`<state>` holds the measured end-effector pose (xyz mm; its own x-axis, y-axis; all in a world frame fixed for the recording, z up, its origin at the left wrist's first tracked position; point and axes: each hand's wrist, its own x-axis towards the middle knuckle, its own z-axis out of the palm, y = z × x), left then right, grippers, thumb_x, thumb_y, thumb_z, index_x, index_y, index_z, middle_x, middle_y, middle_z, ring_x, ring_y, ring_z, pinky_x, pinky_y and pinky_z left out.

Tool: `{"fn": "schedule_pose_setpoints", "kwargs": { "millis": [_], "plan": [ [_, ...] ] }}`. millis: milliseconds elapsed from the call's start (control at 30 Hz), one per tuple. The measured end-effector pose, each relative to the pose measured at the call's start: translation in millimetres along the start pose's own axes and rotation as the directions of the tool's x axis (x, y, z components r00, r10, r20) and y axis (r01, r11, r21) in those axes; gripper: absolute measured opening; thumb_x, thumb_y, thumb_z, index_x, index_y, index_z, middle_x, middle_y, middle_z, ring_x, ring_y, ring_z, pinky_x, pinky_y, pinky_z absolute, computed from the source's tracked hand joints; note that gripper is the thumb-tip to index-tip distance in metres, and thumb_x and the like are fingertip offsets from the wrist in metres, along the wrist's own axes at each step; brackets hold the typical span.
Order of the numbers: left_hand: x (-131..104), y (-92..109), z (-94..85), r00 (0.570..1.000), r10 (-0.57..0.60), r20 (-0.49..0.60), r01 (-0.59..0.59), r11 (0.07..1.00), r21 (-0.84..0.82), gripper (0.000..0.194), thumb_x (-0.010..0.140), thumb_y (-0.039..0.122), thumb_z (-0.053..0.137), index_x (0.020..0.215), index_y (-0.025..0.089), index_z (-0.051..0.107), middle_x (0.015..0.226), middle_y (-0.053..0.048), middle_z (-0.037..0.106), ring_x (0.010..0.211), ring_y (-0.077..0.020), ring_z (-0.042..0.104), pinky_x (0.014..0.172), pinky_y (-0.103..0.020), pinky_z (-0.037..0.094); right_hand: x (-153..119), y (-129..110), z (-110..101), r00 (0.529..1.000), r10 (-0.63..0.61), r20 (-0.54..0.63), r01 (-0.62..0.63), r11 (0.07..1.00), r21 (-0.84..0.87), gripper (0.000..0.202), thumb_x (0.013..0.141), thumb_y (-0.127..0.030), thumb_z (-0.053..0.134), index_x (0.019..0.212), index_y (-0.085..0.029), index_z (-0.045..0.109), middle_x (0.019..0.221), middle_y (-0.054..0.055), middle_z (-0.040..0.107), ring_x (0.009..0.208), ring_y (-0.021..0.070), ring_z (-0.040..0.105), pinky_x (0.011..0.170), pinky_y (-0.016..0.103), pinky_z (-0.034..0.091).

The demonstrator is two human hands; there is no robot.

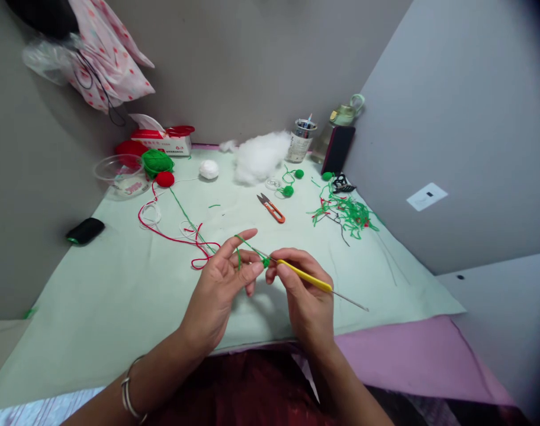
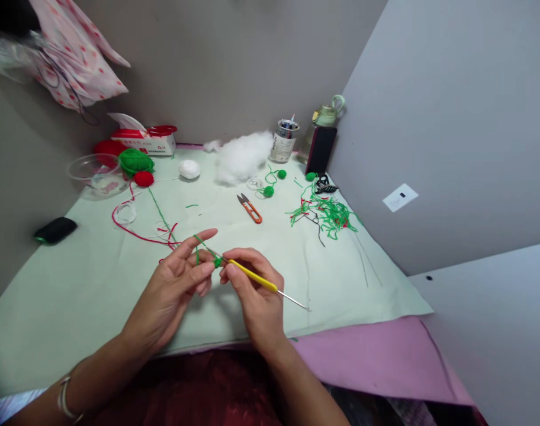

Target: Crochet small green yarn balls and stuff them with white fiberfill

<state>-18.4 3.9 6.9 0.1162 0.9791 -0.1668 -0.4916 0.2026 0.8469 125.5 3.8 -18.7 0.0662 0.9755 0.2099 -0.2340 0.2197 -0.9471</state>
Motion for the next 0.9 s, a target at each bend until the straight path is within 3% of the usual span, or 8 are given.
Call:
{"fn": "schedule_pose_setpoints", "kwargs": {
  "millis": [67,167,433,667,800,900],
  "plan": [
    [-0.6,2.2,-0.2,1.000,-0.019,0.007,0.019,1.000,-0.003,0.060,0.083,0.018,0.084,0.139,0.027,0.065,0.088,0.004,0.064,0.053,-0.0028,0.041,0.050,-0.017,0.034,0.0,1.9,-3.0,1.000,0.006,0.000,-0.006,1.000,0.030,0.010,0.093,-0.030,0.076,0.102,-0.027,0.080,0.081,0.000,0.073,0.071,0.0141,0.067,0.069,0.028,0.056],
    [-1.4,3.3,0.0,0.999,-0.034,0.008,0.034,0.999,-0.010,0.064,0.083,0.016,0.082,0.143,0.030,0.064,0.089,0.003,0.062,0.053,-0.0030,0.032,0.046,-0.017,0.025,0.4,2.9,-2.8,1.000,-0.004,-0.001,0.004,0.996,0.090,0.008,0.095,-0.031,0.075,0.099,-0.028,0.081,0.084,-0.001,0.073,0.069,0.0124,0.065,0.067,0.027,0.054],
    [-0.4,3.7,-0.3,0.999,-0.042,0.005,0.042,0.999,0.003,0.068,0.082,0.017,0.082,0.145,0.033,0.063,0.090,0.003,0.060,0.055,-0.0050,0.029,0.047,-0.020,0.023,3.2,-5.2,1.0,0.990,-0.141,0.027,0.142,0.989,-0.033,0.012,0.097,-0.027,0.071,0.099,-0.029,0.083,0.096,0.002,0.078,0.077,0.0143,0.067,0.071,0.030,0.056],
    [-0.8,10.8,0.0,0.998,-0.054,0.028,0.053,0.998,0.028,0.058,0.083,0.026,0.085,0.138,0.026,0.067,0.086,0.003,0.060,0.055,-0.0053,0.028,0.047,-0.022,0.022,7.1,-7.9,-8.3,0.996,-0.053,0.076,0.048,0.997,0.063,0.020,0.104,-0.034,0.062,0.098,-0.025,0.078,0.096,0.003,0.079,0.073,0.0144,0.070,0.073,0.031,0.058],
    [0.3,10.6,-3.0,1.000,-0.002,0.029,0.000,0.997,0.080,0.059,0.085,0.026,0.084,0.141,0.026,0.065,0.084,0.004,0.060,0.056,-0.0061,0.032,0.049,-0.022,0.025,4.2,-15.6,-11.2,0.979,-0.182,0.093,0.196,0.967,-0.165,0.022,0.106,-0.030,0.055,0.103,-0.025,0.076,0.097,0.005,0.079,0.075,0.0167,0.072,0.074,0.035,0.061],
    [1.2,7.1,-3.7,0.999,0.052,0.001,-0.052,0.992,0.117,0.059,0.084,0.026,0.085,0.140,0.025,0.064,0.083,0.004,0.061,0.058,-0.0067,0.036,0.051,-0.022,0.027,-0.8,-15.2,-13.4,0.907,-0.371,0.201,0.421,0.832,-0.361,0.024,0.104,-0.020,0.055,0.113,-0.029,0.076,0.099,0.005,0.080,0.086,0.0204,0.075,0.078,0.038,0.062]
  ]
}}
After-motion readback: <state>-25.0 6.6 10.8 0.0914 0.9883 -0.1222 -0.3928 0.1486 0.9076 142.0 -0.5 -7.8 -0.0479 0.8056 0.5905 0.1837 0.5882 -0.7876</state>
